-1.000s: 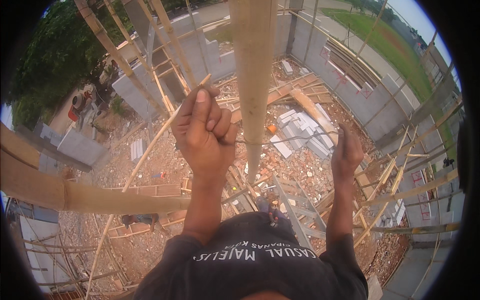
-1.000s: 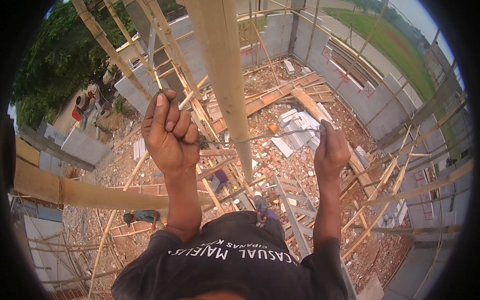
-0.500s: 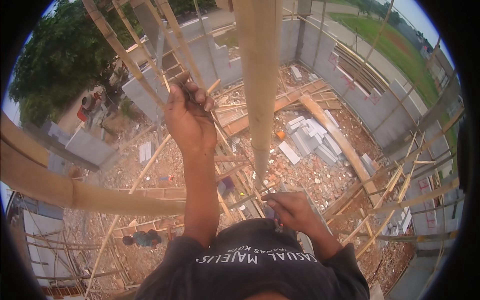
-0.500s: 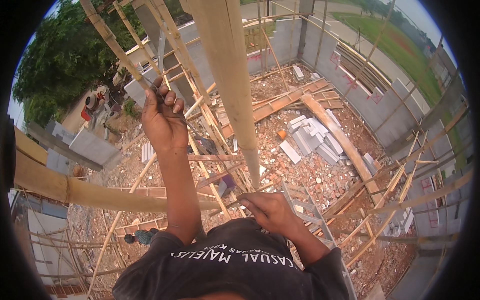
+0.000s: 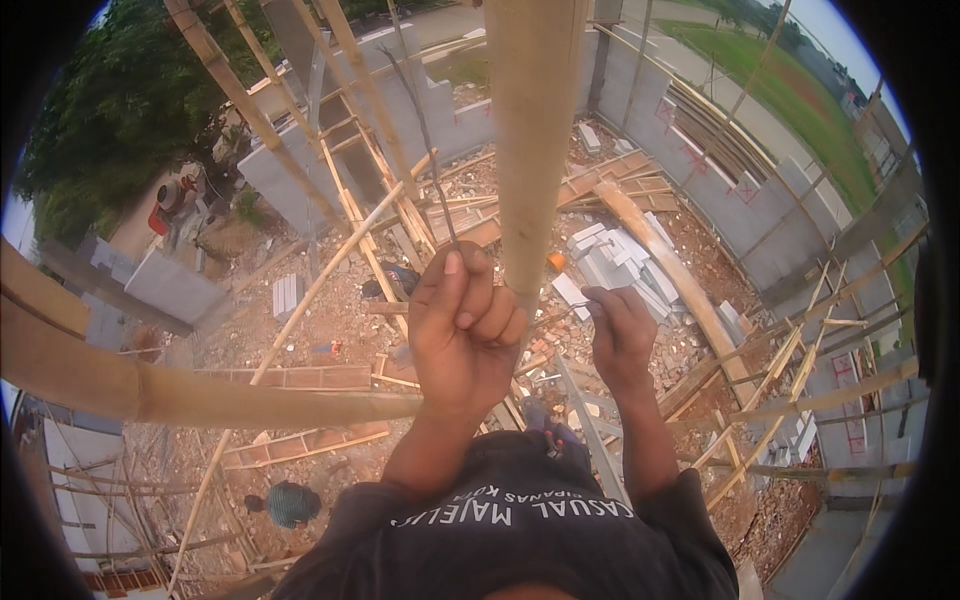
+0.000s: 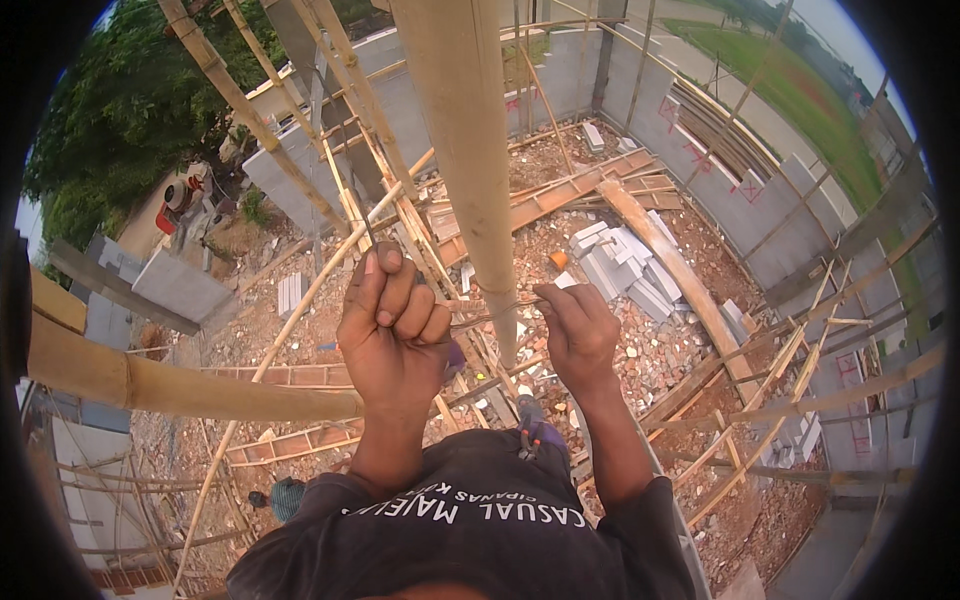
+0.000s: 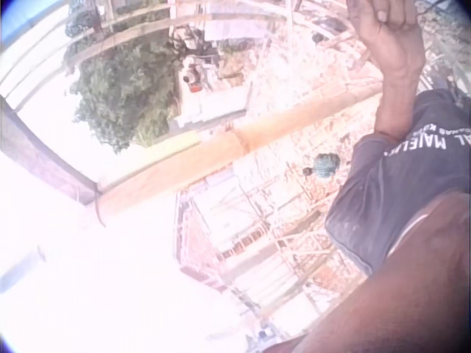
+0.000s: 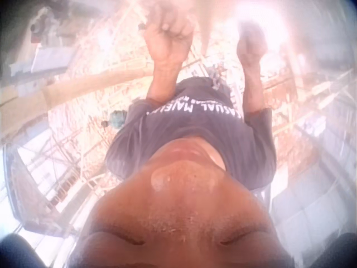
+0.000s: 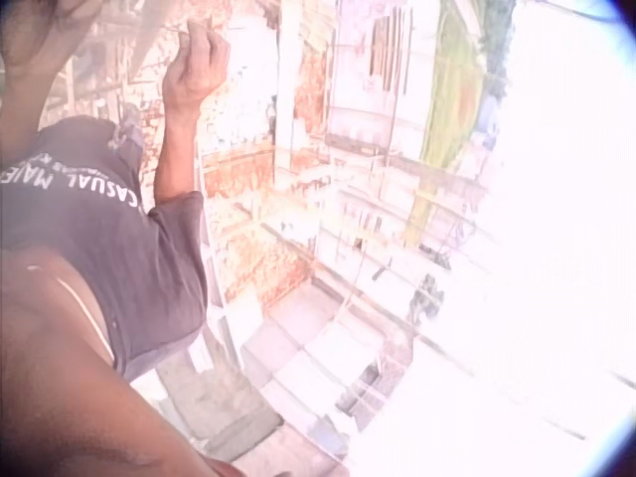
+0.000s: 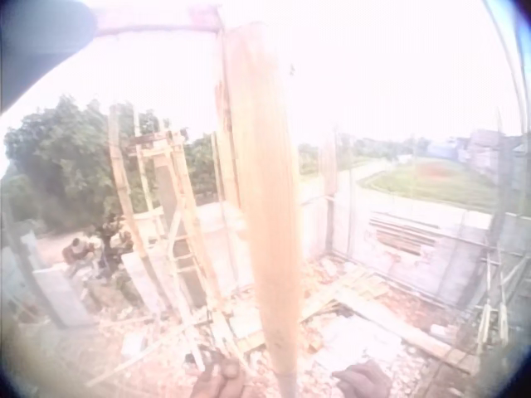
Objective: The person uses pliers to cut and tie wire around bamboo poles to assemble a scaffolding structure. They repeatedly wrap wire around joints and tighten it to secure the poles in place.
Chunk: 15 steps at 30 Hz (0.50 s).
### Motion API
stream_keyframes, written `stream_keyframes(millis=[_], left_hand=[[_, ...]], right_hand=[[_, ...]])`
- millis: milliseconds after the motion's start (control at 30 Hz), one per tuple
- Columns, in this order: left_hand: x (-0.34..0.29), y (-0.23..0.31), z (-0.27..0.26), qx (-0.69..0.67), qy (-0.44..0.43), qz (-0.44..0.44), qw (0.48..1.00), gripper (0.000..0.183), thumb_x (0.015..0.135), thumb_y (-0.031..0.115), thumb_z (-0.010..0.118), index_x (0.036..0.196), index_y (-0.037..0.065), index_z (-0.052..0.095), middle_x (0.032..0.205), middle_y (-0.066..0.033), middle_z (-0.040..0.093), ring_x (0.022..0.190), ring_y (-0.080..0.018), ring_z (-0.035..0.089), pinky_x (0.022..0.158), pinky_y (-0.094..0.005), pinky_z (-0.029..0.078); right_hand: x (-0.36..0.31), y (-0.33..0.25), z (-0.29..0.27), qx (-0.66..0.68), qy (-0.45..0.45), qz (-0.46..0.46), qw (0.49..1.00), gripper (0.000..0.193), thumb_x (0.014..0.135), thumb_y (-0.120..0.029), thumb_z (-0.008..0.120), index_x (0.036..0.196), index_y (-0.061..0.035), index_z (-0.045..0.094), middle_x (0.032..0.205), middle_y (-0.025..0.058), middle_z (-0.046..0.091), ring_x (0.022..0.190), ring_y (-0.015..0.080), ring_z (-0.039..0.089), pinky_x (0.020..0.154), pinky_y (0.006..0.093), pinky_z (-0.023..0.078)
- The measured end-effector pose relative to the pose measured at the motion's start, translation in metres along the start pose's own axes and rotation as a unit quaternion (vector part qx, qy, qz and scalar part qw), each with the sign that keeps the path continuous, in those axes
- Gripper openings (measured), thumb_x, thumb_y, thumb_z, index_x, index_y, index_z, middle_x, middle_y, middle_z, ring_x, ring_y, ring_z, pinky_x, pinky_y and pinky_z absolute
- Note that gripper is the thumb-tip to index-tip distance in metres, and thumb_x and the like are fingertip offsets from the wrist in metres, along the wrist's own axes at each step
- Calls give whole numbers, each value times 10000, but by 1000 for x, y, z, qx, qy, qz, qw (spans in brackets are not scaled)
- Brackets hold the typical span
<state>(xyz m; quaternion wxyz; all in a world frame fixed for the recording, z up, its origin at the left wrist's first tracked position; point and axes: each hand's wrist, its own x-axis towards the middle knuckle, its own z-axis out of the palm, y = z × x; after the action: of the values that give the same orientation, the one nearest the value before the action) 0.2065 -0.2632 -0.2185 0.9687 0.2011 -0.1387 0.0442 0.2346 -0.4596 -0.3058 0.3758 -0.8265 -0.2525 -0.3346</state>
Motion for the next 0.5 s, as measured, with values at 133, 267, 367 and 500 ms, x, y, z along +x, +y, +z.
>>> stream_keyframes(millis=[133,267,367,500], left_hand=[[38,9,-10,146,60,44,986,239,1052,185,414,982,-2,545,590,66,262,431,-29,188,379,-221,150],[33,26,-35,129,86,62,986,247,1049,185,427,973,-11,556,577,70,249,417,-25,170,370,-223,139],[-14,1,-3,65,39,-51,996,249,1045,185,441,971,-19,562,571,72,247,409,-23,151,365,-222,130],[-11,-4,9,114,-14,-12,993,247,1046,190,439,984,-18,558,567,75,239,405,-20,144,359,-223,125]], right_hand=[[-18,-41,15,192,-232,-38,953,184,778,-2,681,959,-35,665,712,110,598,616,299,594,542,375,470],[2,-42,-26,55,-53,-100,992,276,728,50,684,990,-38,676,736,83,598,598,257,572,524,365,442],[22,6,-17,-86,136,-56,985,259,757,31,681,998,-63,678,721,78,590,611,258,561,535,369,440],[-11,-12,20,99,-194,-43,975,175,831,-46,671,1006,-52,661,760,111,628,655,289,636,550,379,494]])
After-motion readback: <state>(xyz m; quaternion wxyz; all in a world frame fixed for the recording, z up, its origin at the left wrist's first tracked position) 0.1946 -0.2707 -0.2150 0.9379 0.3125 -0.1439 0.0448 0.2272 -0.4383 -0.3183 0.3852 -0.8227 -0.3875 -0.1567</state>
